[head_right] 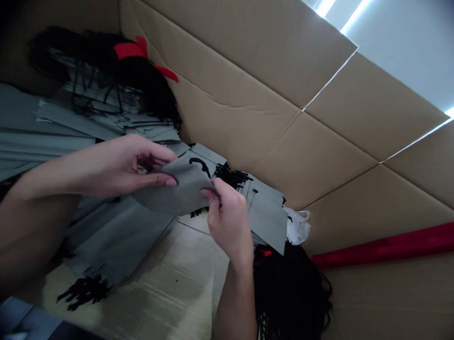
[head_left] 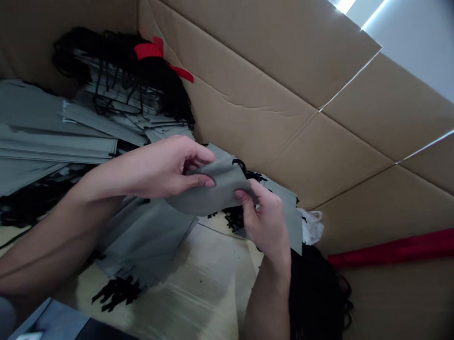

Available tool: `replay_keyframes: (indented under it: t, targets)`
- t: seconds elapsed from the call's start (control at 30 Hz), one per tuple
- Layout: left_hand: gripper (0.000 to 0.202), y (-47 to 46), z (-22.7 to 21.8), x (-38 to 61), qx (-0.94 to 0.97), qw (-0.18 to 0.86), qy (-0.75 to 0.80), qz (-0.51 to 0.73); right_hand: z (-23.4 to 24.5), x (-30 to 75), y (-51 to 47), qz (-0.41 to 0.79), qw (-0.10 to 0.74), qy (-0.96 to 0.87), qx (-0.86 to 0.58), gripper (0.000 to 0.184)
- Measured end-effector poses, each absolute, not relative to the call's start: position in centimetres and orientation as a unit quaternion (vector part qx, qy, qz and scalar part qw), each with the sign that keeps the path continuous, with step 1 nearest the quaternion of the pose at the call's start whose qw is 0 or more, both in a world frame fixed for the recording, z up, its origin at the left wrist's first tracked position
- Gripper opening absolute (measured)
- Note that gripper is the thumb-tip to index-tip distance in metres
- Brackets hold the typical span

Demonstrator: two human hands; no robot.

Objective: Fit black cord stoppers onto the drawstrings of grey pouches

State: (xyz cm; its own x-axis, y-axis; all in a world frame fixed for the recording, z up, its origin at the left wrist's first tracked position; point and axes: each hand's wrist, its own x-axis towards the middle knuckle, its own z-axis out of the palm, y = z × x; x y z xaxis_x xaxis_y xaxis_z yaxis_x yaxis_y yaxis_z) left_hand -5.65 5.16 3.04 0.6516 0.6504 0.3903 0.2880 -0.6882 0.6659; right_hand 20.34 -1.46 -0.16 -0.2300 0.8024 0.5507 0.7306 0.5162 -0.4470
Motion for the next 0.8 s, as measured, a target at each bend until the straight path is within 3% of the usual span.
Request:
replay_keyframes:
  t: [0.07,0.13,0.27,0.4,0.57,0.7,0.8]
  targets:
    - [0.016,4.6,3.8,-6.8,0.868,0.267,0.283,0.309,-0.2,19.9,-1.4,0.045,0.416,-0.760,-0.498,0.018]
    - [0.020,3.7,4.6,-7.7,0.850,0.271,0.309,0.329,-0.4,19.8,-1.2,0.059,0.440,-0.739,-0.507,0.016]
    - [0.019,1.9,5.8,-9.3,0.785,0.264,0.358,0.432,-1.6,20.3,0.0,0.118,0.424,-0.736,-0.514,0.021]
    - [0.011,0.5,6.1,-11.0,0.731,0.217,0.355,0.541,-4.3,19.6,2.6,0.217,0.364,-0.759,-0.494,0.026]
    - [0.020,-0.2,5.9,-12.9,0.721,0.172,0.314,0.593,-8.3,15.7,6.0,0.293,0.250,-0.781,-0.492,0.029]
    - [0.013,0.0,6.1,-13.6,0.714,0.179,0.300,0.607,-10.6,12.1,7.6,0.274,0.181,-0.793,-0.514,0.034]
    - [0.005,0.2,6.2,-14.0,0.711,0.188,0.300,0.608,-11.3,10.4,7.4,0.230,0.181,-0.791,-0.538,0.039]
